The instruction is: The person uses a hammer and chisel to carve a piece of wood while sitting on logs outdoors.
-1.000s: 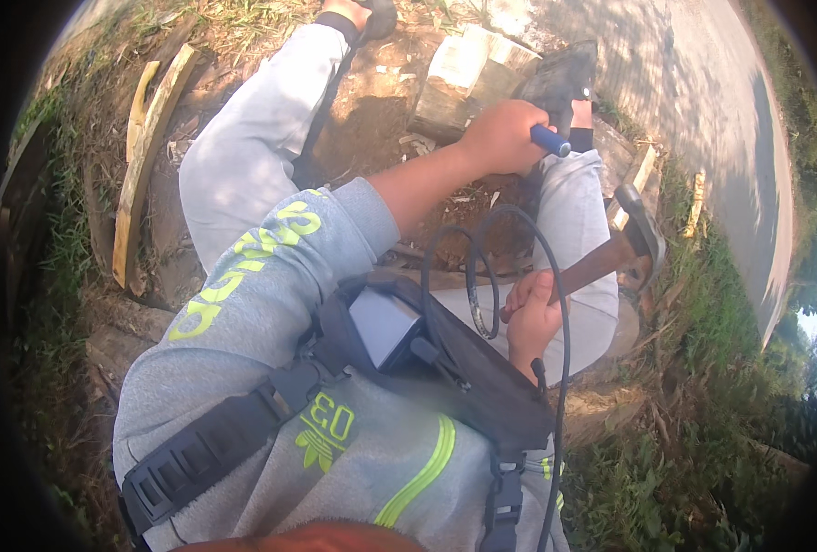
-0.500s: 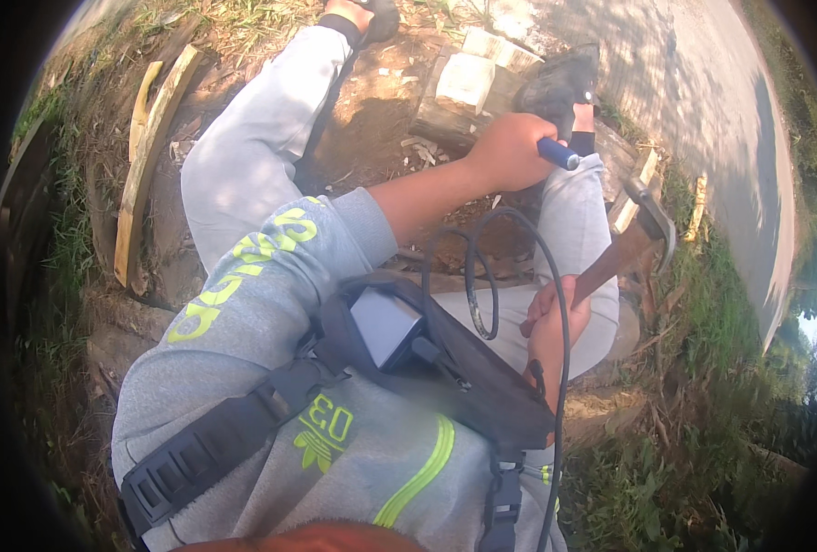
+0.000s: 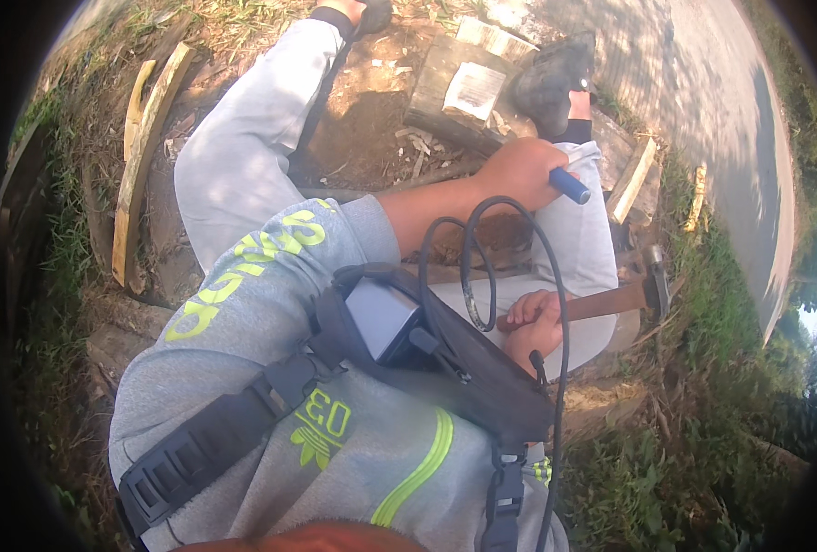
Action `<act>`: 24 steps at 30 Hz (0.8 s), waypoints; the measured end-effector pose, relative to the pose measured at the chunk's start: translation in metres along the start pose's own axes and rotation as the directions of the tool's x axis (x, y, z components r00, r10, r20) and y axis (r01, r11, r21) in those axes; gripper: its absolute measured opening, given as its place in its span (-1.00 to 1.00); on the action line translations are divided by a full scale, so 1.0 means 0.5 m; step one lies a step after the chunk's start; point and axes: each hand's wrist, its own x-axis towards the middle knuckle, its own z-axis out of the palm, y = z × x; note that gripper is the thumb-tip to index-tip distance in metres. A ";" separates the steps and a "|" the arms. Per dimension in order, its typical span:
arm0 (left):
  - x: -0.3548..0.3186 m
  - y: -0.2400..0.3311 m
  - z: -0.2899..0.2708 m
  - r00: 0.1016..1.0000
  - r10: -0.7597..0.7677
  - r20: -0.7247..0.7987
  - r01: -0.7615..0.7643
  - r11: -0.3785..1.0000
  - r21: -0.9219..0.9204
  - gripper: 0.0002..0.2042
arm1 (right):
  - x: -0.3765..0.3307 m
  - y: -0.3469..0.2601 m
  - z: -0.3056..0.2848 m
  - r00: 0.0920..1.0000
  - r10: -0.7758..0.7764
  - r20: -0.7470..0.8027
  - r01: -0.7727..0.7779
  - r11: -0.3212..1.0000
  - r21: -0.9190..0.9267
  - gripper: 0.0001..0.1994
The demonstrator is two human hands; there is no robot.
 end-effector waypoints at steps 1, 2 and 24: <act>-0.002 -0.001 0.001 1.000 -0.012 -0.007 0.012 1.000 -0.004 -0.86 | -0.004 0.001 0.006 0.999 0.030 0.022 -0.028 0.997 -0.079 -0.66; -0.004 -0.002 -0.003 1.000 -0.021 -0.015 0.020 1.000 -0.004 -0.86 | -0.006 -0.005 0.012 0.997 0.059 0.043 -0.051 0.987 -0.153 -0.66; 0.002 0.001 -0.006 1.000 -0.007 -0.014 0.007 0.999 0.036 -0.73 | 0.022 0.001 0.003 0.979 0.112 0.170 -0.115 0.993 0.010 -0.63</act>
